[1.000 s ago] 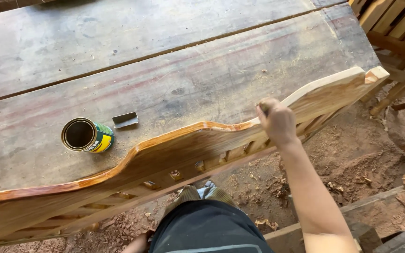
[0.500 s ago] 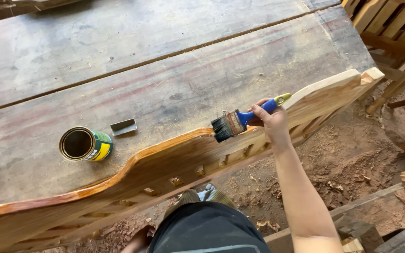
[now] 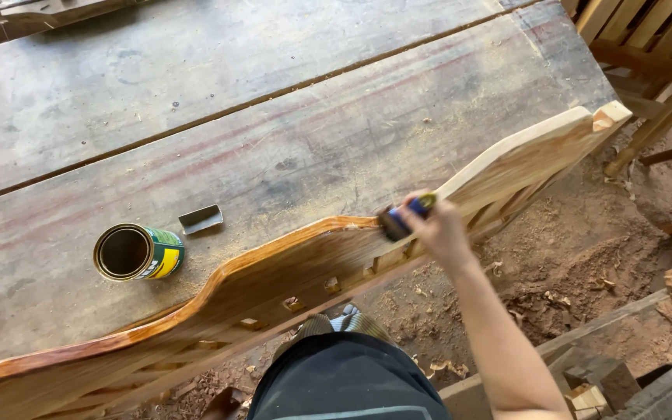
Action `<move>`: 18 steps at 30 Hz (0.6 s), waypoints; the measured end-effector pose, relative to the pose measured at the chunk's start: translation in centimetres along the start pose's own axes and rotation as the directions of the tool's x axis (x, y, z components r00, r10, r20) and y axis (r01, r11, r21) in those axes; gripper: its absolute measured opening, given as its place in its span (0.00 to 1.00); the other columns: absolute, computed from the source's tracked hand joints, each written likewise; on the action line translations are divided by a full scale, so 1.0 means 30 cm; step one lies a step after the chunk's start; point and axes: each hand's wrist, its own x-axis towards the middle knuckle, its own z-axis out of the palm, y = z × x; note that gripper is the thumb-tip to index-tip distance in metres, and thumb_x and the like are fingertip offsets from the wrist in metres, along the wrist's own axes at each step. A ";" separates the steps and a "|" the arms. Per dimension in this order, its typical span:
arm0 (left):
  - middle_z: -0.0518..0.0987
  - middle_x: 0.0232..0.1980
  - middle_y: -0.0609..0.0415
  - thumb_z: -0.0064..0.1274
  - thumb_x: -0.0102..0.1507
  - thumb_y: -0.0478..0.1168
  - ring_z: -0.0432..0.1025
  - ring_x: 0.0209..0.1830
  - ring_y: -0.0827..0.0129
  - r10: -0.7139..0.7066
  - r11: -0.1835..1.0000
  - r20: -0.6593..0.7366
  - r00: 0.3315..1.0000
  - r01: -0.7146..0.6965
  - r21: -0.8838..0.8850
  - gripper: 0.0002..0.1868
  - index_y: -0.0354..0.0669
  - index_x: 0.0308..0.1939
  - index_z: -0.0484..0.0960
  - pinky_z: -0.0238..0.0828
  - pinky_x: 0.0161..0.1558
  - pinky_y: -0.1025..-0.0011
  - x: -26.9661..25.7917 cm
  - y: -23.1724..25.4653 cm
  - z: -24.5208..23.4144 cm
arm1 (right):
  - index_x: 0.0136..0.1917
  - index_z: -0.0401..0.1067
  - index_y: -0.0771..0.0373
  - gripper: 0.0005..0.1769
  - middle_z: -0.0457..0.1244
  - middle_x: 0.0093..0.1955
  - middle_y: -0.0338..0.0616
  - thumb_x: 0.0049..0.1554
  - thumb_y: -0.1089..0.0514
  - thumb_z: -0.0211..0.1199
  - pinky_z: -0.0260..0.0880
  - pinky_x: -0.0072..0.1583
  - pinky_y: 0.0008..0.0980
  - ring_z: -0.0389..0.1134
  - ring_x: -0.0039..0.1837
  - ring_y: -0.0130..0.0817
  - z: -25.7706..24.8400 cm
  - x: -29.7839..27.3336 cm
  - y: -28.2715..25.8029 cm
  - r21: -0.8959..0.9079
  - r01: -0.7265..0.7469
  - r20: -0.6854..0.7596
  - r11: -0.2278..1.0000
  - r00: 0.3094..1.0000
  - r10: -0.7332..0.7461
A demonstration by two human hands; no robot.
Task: The person applies a wood stain to a wooden chair back using a brush. They dip the brush into a can of stain and apply it to the curved top and slats of the chair back. The person then repositions the chair to continue applying stain to other sections.
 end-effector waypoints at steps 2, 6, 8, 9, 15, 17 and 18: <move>0.79 0.64 0.49 0.46 0.67 0.37 0.74 0.65 0.63 -0.045 0.992 0.001 0.999 0.044 -0.118 0.20 0.44 0.64 0.74 0.69 0.69 0.65 -0.048 0.083 -0.029 | 0.49 0.76 0.64 0.06 0.71 0.43 0.46 0.58 0.61 0.66 0.72 0.40 0.22 0.70 0.39 0.28 0.061 -0.015 0.004 -0.053 0.069 0.017 0.996 0.998 -0.068; 0.81 0.63 0.49 0.42 0.67 0.36 0.75 0.64 0.62 0.008 0.983 -0.040 0.999 -0.015 -0.185 0.21 0.45 0.64 0.74 0.71 0.67 0.66 -0.051 0.169 -0.048 | 0.48 0.76 0.64 0.07 0.70 0.44 0.48 0.58 0.60 0.70 0.73 0.42 0.23 0.70 0.41 0.30 0.077 -0.017 -0.039 0.181 0.296 -0.041 0.938 0.955 -0.294; 0.81 0.63 0.48 0.43 0.67 0.36 0.75 0.64 0.62 0.027 0.986 -0.024 0.999 -0.031 -0.161 0.20 0.44 0.64 0.73 0.71 0.66 0.65 -0.026 0.179 -0.053 | 0.48 0.76 0.63 0.07 0.69 0.45 0.47 0.58 0.60 0.70 0.76 0.45 0.25 0.70 0.43 0.32 0.069 -0.029 -0.088 0.220 0.342 -0.054 0.914 0.939 -0.339; 0.80 0.63 0.48 0.44 0.68 0.37 0.75 0.64 0.62 0.042 0.989 -0.007 0.999 -0.043 -0.143 0.20 0.44 0.65 0.72 0.71 0.65 0.65 -0.012 0.184 -0.058 | 0.49 0.75 0.63 0.06 0.69 0.46 0.47 0.59 0.61 0.69 0.78 0.48 0.27 0.71 0.45 0.33 0.065 -0.034 -0.113 0.258 0.386 -0.062 0.886 0.921 -0.384; 0.81 0.61 0.47 0.43 0.66 0.35 0.78 0.61 0.61 0.054 0.980 -0.084 0.995 -0.069 -0.188 0.20 0.43 0.63 0.74 0.75 0.63 0.64 -0.029 0.166 -0.056 | 0.47 0.74 0.62 0.07 0.71 0.47 0.49 0.54 0.62 0.69 0.82 0.52 0.44 0.76 0.52 0.41 0.029 -0.021 -0.100 0.667 0.048 -0.094 0.744 0.995 0.020; 0.81 0.61 0.46 0.43 0.66 0.35 0.77 0.62 0.61 0.035 0.985 -0.080 0.996 -0.048 -0.164 0.21 0.43 0.64 0.73 0.74 0.64 0.65 -0.033 0.149 -0.062 | 0.46 0.73 0.62 0.08 0.71 0.48 0.49 0.53 0.62 0.69 0.82 0.54 0.42 0.76 0.52 0.40 0.028 -0.015 -0.018 0.734 -0.035 -0.065 0.678 0.990 0.122; 0.81 0.61 0.45 0.43 0.65 0.34 0.76 0.62 0.61 0.014 0.990 -0.073 0.997 -0.024 -0.139 0.22 0.43 0.65 0.73 0.73 0.64 0.66 -0.041 0.135 -0.061 | 0.46 0.72 0.62 0.09 0.71 0.48 0.49 0.53 0.62 0.70 0.82 0.56 0.41 0.76 0.52 0.40 0.030 -0.015 0.023 0.792 -0.115 -0.027 0.600 0.974 0.223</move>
